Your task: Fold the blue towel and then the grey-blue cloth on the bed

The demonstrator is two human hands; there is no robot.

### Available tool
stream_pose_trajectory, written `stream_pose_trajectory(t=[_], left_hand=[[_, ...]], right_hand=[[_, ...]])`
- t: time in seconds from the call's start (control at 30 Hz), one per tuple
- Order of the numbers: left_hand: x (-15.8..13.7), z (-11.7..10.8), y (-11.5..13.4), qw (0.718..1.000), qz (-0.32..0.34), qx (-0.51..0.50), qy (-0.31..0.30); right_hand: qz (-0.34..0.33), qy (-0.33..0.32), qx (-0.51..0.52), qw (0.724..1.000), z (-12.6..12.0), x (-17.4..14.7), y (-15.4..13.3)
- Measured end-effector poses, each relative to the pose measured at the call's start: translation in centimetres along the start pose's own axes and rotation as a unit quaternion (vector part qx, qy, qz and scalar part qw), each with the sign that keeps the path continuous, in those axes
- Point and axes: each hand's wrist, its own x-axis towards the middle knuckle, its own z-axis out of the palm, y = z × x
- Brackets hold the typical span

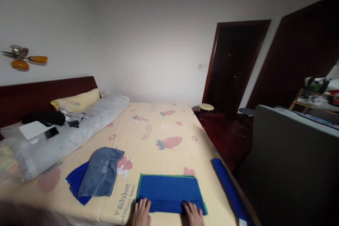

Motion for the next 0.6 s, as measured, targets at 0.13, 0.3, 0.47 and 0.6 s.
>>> stream_pose_trajectory(t=[0.13,0.3,0.47,0.6], left_hand=[[-0.6,-0.6,-5.7,0.999,0.006,0.034,0.037],[-0.5,-1.1,-6.7,0.998,0.026,0.031,0.043],[-0.4,-2.8,-5.5,0.997,0.022,0.014,0.069],[-0.2,-3.8,-5.5,0.993,0.025,0.028,0.111]], right_hand=[[0.019,-0.044,0.002,0.999,-3.9,-0.6,4.6],[0.030,-0.029,0.002,0.999,-5.4,0.2,3.6],[0.028,-0.004,-0.017,0.999,-6.7,1.1,1.6],[-0.013,-0.014,-0.045,0.999,-7.4,1.4,2.3]])
